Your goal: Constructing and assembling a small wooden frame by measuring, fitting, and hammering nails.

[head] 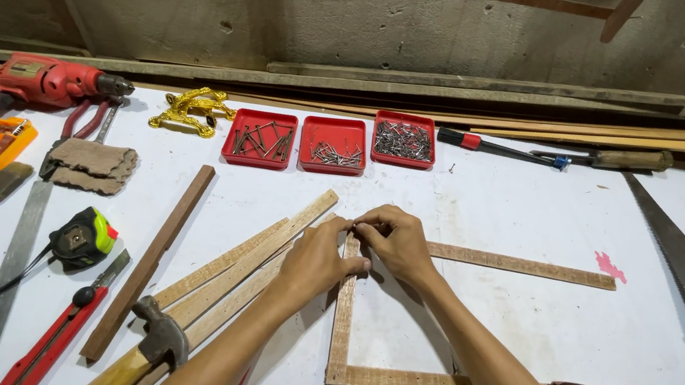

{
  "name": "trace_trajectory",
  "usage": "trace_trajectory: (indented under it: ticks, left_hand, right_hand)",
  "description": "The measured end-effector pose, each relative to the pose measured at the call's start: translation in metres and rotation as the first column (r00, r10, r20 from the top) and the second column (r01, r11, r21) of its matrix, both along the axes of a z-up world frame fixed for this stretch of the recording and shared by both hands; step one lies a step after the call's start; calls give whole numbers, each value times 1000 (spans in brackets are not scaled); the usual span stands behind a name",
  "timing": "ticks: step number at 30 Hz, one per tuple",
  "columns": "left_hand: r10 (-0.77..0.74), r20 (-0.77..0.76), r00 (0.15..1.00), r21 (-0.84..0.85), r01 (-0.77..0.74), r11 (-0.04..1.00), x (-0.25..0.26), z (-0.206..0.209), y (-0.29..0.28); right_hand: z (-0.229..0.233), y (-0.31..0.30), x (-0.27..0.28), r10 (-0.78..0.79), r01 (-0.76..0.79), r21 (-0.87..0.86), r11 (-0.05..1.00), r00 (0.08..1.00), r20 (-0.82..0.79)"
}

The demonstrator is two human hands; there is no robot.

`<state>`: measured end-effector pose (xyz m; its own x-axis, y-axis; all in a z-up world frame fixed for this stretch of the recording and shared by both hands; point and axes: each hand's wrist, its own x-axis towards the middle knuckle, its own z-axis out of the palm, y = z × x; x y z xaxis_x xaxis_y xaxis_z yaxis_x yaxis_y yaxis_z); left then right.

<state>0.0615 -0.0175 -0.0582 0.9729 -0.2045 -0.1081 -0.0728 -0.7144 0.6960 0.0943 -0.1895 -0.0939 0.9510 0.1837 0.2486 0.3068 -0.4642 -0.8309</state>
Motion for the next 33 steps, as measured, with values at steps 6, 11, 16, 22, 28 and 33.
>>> trace_trajectory:
  ticks: [6,11,16,22,28,33]
  left_hand:
    - [-5,79,997,-30,7,1000,0,-4,6]
    - [4,2,1000,-21,-4,1000,-1,6,7]
    - [39,-216,976,-185,-81,979,7,22,13]
    - [97,-182,979,-132,-122,984,46,4,6]
    - [93,-198,976,-76,-110,991,56,10,6]
    - [86,-280,956,-121,-124,985,59,13,6]
  right_hand:
    - [-5,5,-2,-12,13,-9,1000,997,75]
    - [-14,3,3,9,-2,-65,998,993,115]
    - [-4,2,6,28,-19,-153,988,998,53]
    - [-4,-2,3,73,-35,-233,972,985,158]
    - [-8,-3,3,104,-48,-268,962,975,198]
    - [3,-1,-2,92,-66,-235,970,991,101]
